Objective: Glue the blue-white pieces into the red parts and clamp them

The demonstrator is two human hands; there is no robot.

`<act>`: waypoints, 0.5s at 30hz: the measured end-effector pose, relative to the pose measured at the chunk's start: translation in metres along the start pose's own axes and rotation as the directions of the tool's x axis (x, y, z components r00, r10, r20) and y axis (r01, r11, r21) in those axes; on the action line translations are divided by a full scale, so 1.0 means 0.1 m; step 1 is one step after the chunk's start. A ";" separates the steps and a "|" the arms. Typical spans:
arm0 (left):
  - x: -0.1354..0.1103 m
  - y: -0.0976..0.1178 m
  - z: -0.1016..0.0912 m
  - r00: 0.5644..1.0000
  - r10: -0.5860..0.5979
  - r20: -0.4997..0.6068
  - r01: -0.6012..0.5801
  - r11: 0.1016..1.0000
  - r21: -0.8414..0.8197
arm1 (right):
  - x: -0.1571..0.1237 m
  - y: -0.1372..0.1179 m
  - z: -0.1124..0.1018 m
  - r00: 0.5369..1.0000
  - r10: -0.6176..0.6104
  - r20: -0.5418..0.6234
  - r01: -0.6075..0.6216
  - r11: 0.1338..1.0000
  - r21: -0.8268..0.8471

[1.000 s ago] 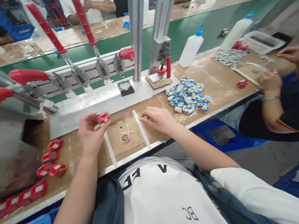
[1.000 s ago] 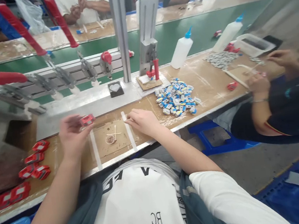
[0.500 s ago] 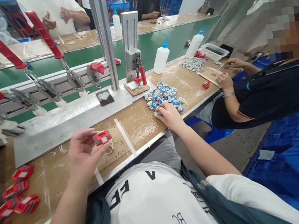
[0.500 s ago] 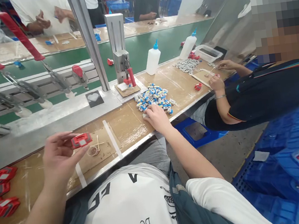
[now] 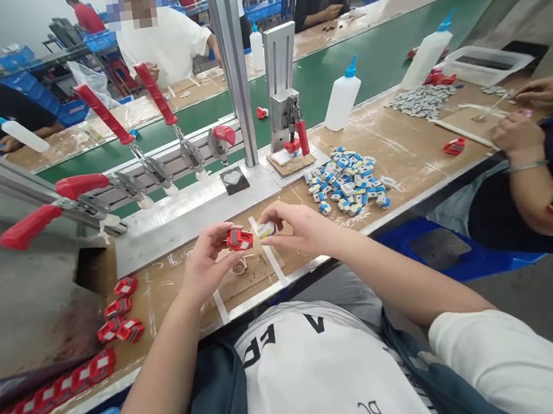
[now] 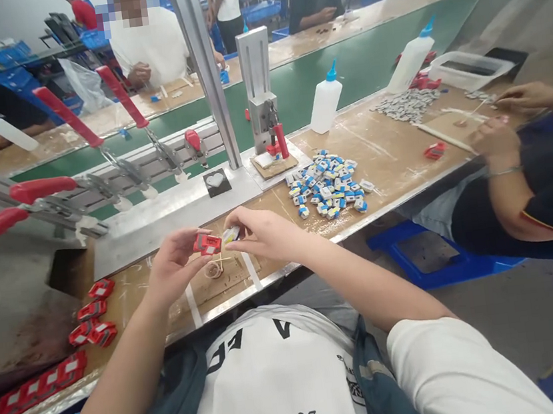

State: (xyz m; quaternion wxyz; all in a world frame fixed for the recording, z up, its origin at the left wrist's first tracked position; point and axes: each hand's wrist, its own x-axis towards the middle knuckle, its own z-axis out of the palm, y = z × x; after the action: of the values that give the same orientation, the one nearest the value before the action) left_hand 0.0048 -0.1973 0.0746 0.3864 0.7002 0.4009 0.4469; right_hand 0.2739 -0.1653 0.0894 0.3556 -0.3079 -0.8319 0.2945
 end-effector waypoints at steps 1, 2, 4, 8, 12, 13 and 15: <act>0.01 0.00 -0.03 1.000 0.008 0.018 -0.009 0.999 0.033 | 0.04 0.01 -0.01 0.999 -0.032 0.024 0.032 0.999 -0.006; 0.03 0.01 -0.06 0.999 0.014 0.034 -0.016 0.998 0.064 | 0.08 0.01 -0.02 0.996 -0.072 0.049 0.073 0.997 -0.015; 0.05 0.00 -0.11 0.998 0.028 0.053 -0.035 0.992 0.120 | 0.13 0.03 -0.02 0.987 -0.137 0.083 0.139 0.990 -0.025; 0.08 -0.02 -0.12 0.992 0.125 0.002 -0.118 0.931 0.346 | 0.17 0.05 0.06 1.000 0.006 0.026 -0.009 0.994 0.107; 0.10 0.00 -0.08 0.949 0.315 -0.001 -0.258 0.779 0.571 | 0.20 0.12 0.22 0.962 0.247 0.118 -0.273 0.851 0.449; 0.11 0.00 -0.08 0.937 0.348 0.028 -0.296 0.749 0.593 | 0.21 0.14 0.25 0.953 0.261 0.152 -0.302 0.809 0.505; 0.15 0.00 -0.07 0.921 0.373 0.110 -0.358 0.705 0.613 | 0.23 0.18 0.30 0.944 0.273 0.185 -0.329 0.750 0.574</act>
State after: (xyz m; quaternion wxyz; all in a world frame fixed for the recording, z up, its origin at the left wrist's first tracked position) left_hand 0.0020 -0.1826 0.0810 0.0330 0.8481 0.3829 0.3648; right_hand 0.2436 -0.1449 0.0689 0.3447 -0.2968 -0.6508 0.6080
